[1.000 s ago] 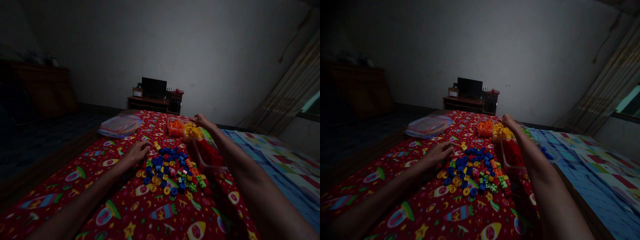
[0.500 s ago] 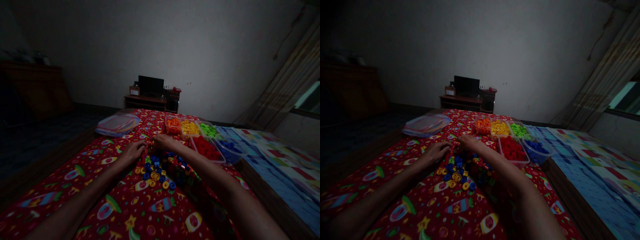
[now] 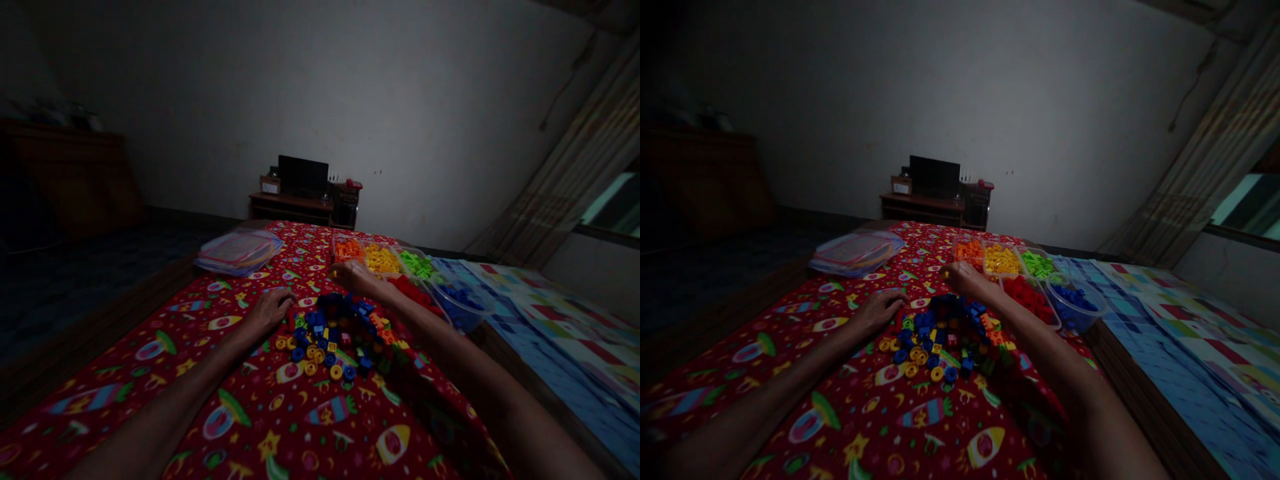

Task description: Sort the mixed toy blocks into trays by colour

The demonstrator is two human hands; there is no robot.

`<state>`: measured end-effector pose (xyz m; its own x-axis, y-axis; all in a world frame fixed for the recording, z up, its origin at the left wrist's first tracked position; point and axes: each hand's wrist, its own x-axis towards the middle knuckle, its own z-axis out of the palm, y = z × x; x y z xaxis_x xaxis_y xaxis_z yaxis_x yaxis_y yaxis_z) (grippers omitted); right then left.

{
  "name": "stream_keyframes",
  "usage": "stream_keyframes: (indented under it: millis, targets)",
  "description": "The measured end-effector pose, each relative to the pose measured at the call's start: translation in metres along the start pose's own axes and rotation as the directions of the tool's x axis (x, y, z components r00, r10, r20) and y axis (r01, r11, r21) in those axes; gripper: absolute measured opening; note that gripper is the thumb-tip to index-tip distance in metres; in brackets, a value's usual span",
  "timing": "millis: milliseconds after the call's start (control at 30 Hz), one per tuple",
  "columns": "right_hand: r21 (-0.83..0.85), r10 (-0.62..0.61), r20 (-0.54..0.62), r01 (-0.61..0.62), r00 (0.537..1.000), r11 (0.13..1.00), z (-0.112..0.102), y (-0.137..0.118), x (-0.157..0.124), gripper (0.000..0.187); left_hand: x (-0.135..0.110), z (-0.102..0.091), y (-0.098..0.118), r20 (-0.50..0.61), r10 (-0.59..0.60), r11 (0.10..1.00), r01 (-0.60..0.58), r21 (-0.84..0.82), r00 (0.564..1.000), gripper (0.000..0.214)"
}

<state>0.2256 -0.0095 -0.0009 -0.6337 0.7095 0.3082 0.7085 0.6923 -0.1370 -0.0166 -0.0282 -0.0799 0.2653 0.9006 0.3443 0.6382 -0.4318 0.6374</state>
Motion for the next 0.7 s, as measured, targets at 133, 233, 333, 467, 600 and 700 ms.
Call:
stream_keyframes:
  millis: [133,233,333,467,600,700]
  targets:
    - [-0.117,0.291,-0.143,-0.308,0.946,0.944,-0.040,0.045,-0.002,0.021,-0.001,0.002,-0.003,0.008,0.034,0.997,-0.034,0.063,0.999,0.028]
    - [-0.128,0.472,-0.216,-0.504,0.855,0.854,-0.062,0.071,0.006,0.022,-0.001,0.005,-0.006,0.007,0.066,0.992,-0.067,0.106,0.998,0.031]
    - [-0.077,0.480,-0.248,-0.511,0.841,0.856,-0.069,0.071,0.010,0.026,-0.002,0.006,-0.009,0.014,0.069,0.989,-0.070,0.132,0.998,0.033]
    - [0.002,0.332,-0.163,-0.336,0.929,0.942,-0.054,0.029,-0.007,0.021,-0.001,0.006,-0.009,0.020,0.067,0.985,-0.069,0.159,0.998,0.034]
    - [0.061,0.205,0.014,-0.206,0.979,0.977,-0.028,-0.020,-0.037,0.017,0.000,0.002,-0.005,0.043,0.065,0.985,-0.071,0.157,0.997,0.034]
    - [0.055,0.238,-0.010,-0.237,0.971,0.970,-0.010,-0.036,-0.052,0.017,0.003,-0.003,0.003,0.129,0.070,0.990,-0.085,0.115,0.989,0.037]
